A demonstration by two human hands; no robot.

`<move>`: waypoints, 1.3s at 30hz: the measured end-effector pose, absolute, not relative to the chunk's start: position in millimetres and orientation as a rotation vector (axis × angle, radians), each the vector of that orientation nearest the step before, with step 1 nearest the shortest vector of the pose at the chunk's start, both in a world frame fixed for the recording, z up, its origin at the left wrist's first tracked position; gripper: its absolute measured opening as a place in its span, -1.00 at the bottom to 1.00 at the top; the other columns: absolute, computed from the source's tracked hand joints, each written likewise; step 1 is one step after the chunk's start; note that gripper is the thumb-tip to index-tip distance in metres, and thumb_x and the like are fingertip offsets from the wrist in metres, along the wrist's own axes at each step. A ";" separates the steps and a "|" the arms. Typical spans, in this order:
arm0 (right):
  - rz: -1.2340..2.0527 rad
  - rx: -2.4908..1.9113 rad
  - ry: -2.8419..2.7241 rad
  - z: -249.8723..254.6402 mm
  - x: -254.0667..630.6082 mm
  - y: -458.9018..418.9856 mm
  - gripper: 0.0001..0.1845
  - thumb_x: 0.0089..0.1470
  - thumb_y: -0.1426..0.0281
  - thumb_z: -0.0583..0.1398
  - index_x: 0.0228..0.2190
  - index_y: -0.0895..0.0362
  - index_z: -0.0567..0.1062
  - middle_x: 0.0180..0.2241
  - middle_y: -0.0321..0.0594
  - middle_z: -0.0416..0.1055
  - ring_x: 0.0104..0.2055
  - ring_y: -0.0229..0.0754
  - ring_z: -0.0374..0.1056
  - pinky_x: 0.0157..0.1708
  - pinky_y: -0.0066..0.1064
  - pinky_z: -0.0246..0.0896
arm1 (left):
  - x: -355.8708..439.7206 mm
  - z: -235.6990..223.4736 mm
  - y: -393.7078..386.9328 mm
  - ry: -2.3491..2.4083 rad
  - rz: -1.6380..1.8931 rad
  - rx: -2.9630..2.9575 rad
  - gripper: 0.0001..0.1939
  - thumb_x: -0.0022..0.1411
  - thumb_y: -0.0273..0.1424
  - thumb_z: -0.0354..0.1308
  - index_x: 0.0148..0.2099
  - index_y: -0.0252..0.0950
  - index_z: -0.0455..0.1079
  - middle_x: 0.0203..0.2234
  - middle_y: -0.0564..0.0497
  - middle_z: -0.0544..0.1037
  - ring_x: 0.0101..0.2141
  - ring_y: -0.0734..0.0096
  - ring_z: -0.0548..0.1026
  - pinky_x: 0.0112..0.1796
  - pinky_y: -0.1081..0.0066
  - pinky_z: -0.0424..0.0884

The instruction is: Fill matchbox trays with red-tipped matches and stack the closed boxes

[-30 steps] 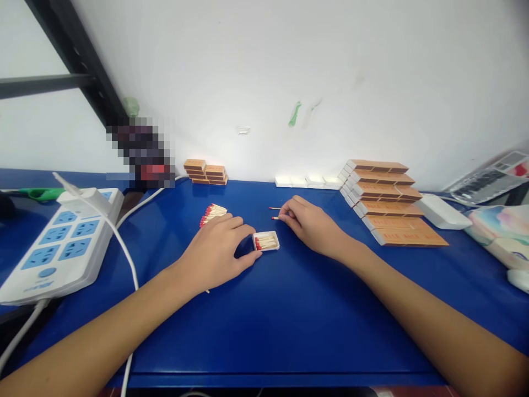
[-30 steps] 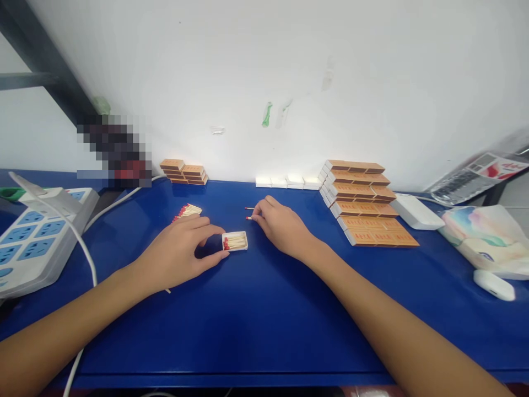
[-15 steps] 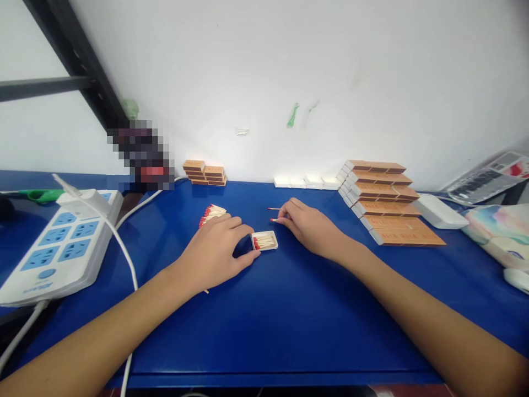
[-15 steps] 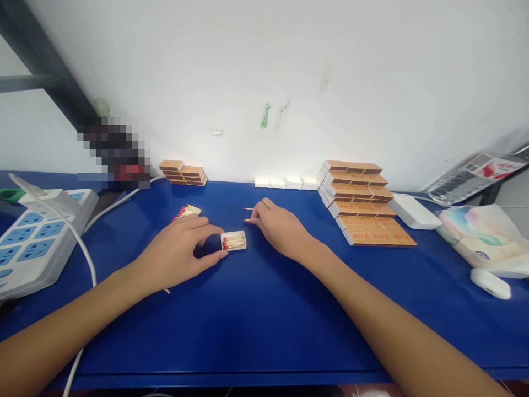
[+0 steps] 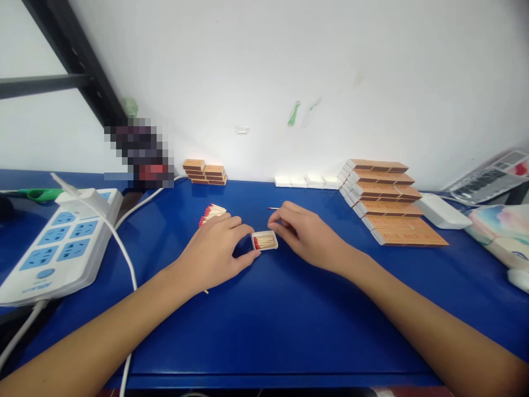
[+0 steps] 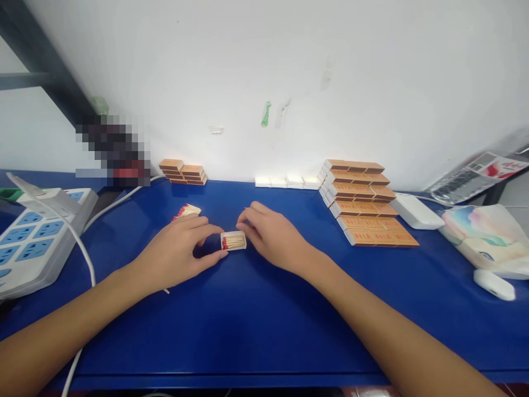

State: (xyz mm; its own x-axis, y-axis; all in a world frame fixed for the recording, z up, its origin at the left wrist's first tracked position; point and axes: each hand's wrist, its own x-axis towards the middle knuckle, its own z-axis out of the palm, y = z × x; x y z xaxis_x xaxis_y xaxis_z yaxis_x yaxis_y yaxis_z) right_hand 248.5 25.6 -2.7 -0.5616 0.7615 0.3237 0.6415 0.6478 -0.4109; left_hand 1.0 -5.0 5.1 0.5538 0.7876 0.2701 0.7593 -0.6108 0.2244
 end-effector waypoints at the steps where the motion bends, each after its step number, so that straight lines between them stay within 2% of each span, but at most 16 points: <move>1: 0.291 -1.136 -2.354 -4.7 253.8 31.4 -0.81 0.45 0.33 0.09 -0.18 0.07 0.49 -0.20 -0.16 0.44 -0.29 -0.17 0.35 -0.27 -0.32 0.22 | 1.0 5.5 -5.1 1.345 0.532 2.695 -0.73 0.37 -0.21 0.29 0.00 -0.25 0.60 -0.33 -0.03 0.53 -0.28 0.21 0.48 -0.19 0.24 0.43; 5: 0.118 -1.403 -2.237 -15.6 278.4 57.4 -0.86 0.34 0.33 0.19 -0.14 0.10 0.52 -0.20 -0.13 0.44 -0.29 -0.13 0.36 -0.26 -0.28 0.21 | 1.7 7.3 -5.3 1.351 0.522 2.685 -0.71 0.38 -0.20 0.28 0.02 -0.27 0.60 -0.32 -0.04 0.54 -0.27 0.20 0.48 -0.20 0.23 0.42; 8: 0.174 -1.488 -2.237 -20.7 291.4 70.1 -0.83 0.31 0.27 0.23 -0.20 0.11 0.53 -0.27 -0.15 0.43 -0.30 -0.12 0.35 -0.30 -0.28 0.20 | 2.2 8.7 -5.6 1.348 0.514 2.686 -0.71 0.39 -0.20 0.28 0.02 -0.27 0.60 -0.32 -0.04 0.54 -0.28 0.21 0.48 -0.20 0.23 0.43; 12: 0.298 -1.470 -2.271 -21.1 294.1 74.5 -0.78 0.32 0.23 0.21 -0.30 0.10 0.51 -0.35 -0.20 0.41 -0.37 -0.15 0.30 -0.36 -0.31 0.15 | 2.3 9.4 -6.2 1.351 0.520 2.689 -0.72 0.38 -0.21 0.28 0.01 -0.25 0.60 -0.33 -0.04 0.55 -0.28 0.21 0.49 -0.20 0.25 0.43; 27: 0.218 -1.321 -2.250 -27.2 267.6 79.0 -0.87 0.34 0.29 0.23 -0.20 0.09 0.49 -0.28 -0.22 0.38 -0.29 -0.15 0.30 -0.26 -0.32 0.17 | 1.9 7.3 -6.4 1.326 0.530 2.690 -0.71 0.37 -0.21 0.29 0.03 -0.26 0.59 -0.33 -0.03 0.53 -0.27 0.20 0.48 -0.19 0.22 0.43; 34: 0.265 -1.409 -2.269 -26.9 266.6 80.4 -0.85 0.38 0.31 0.18 -0.26 0.11 0.47 -0.23 -0.16 0.43 -0.25 -0.12 0.33 -0.23 -0.30 0.15 | 1.3 6.9 -6.2 1.337 0.528 2.689 -0.71 0.38 -0.21 0.29 0.03 -0.26 0.59 -0.32 -0.02 0.53 -0.28 0.21 0.48 -0.21 0.24 0.41; 39: 0.339 -1.320 -2.219 -17.1 261.3 69.0 -0.84 0.37 0.32 0.20 -0.28 0.11 0.48 -0.29 -0.21 0.40 -0.30 -0.16 0.29 -0.28 -0.33 0.12 | 0.1 6.2 -4.9 1.344 0.534 2.687 -0.70 0.37 -0.20 0.30 0.03 -0.27 0.59 -0.31 -0.02 0.53 -0.28 0.21 0.48 -0.21 0.23 0.39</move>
